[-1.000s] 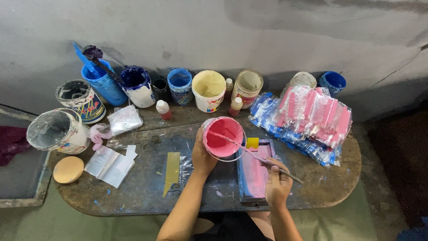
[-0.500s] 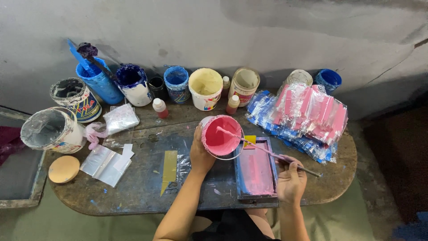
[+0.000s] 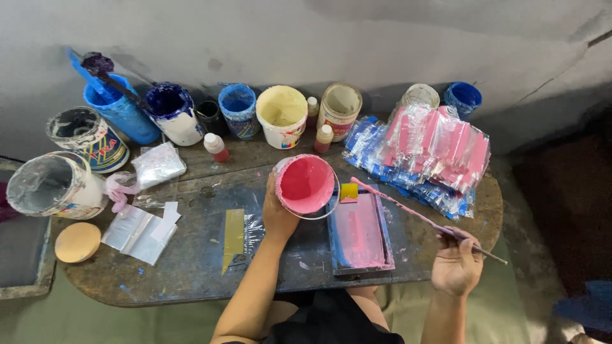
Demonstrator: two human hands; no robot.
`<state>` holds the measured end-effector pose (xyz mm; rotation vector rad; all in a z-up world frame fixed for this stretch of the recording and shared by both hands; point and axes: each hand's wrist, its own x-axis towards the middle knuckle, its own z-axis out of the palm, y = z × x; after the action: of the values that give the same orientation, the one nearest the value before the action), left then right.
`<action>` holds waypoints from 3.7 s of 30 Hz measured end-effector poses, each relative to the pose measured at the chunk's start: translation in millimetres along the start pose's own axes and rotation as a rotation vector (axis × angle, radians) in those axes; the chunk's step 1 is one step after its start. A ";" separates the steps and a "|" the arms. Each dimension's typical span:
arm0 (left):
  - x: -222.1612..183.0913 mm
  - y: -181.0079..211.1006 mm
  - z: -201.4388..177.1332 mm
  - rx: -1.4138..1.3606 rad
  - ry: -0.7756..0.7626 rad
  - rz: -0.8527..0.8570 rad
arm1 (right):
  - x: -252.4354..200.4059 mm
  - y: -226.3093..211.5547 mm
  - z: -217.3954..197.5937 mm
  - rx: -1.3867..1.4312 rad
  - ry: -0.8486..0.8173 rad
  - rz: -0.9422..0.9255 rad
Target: A person is manually screen printing pink designs onto small plastic bags at a workbench, using a small block to spread ink through a screen.
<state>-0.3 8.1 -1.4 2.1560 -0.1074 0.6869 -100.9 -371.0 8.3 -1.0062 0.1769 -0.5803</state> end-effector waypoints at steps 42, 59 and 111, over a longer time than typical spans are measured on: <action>11.2 33.3 -6.4 -0.050 0.124 -0.075 | -15.6 5.0 -5.2 -0.346 -0.217 -0.211; 9.9 32.8 -5.8 -0.033 0.110 -0.070 | -15.5 -5.8 0.7 -0.403 -0.236 -0.259; -5.7 -2.5 2.2 -0.026 -0.040 -0.085 | -16.0 -11.0 -10.9 -0.237 0.038 -0.234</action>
<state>-3.5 7.2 -7.2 2.1369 -0.0455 0.5911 -122.8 -374.9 9.7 -1.2564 0.1656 -0.8058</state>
